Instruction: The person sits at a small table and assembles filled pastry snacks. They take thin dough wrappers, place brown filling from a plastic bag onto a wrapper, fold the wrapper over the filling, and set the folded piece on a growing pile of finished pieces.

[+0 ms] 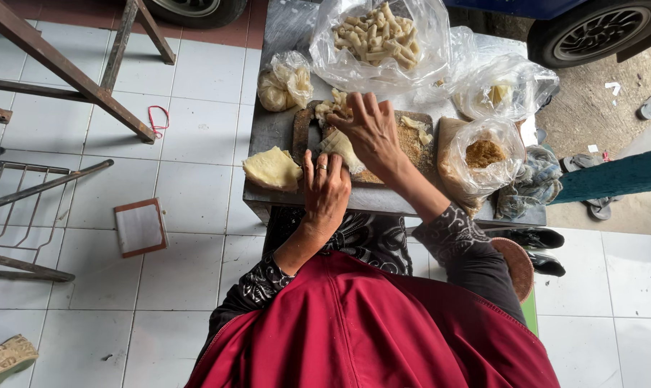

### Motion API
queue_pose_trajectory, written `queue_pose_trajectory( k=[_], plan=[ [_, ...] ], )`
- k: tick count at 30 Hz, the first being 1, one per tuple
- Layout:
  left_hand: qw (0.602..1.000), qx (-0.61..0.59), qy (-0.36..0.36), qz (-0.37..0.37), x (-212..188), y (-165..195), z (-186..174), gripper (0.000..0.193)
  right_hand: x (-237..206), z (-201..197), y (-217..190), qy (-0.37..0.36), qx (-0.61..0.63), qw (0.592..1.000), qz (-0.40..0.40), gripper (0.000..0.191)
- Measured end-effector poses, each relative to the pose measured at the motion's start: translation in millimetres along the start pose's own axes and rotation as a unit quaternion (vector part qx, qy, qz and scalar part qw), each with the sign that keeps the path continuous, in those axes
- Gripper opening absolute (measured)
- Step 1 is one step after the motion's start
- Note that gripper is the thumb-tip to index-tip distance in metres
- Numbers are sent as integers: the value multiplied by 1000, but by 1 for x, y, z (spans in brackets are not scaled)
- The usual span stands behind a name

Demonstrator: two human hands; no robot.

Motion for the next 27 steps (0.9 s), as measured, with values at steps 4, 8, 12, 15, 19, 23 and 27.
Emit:
queue_pose_trajectory(
  k=[4,8,12,15,19,23,27],
  plan=[
    [999,-2,54,7,-1,4,-9,34,-1,-7,20,18,21,999,-27,38],
    [999,11,32,4,-1,7,-9,36,-15,-8,35,-38,149,988,10,31],
    [1000,2,26,13,-2,7,-15,37,-38,-22,21,-3,82,996,-29,42],
    [1000,6,13,22,-2,7,-17,33,-47,-22,14,2,-14,998,-55,59],
    [1000,10,15,26,-2,8,-19,28,-45,-12,15,4,-26,999,-48,67],
    [1000,-17,11,16,-2,6,-15,26,-39,-6,16,40,-84,995,-26,68],
    [1000,-24,14,12,-4,3,-11,33,-40,1,36,12,47,995,87,65]
  ],
)
Point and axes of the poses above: each hand's wrist, its own x-axis towards the middle knuckle, its own z-axis out of the palm, y = z × x, the point moved 7 cm from there along x, towards the middle knuckle, and after that the axes turned 13 degrees about -x, right-handed, at the moved point
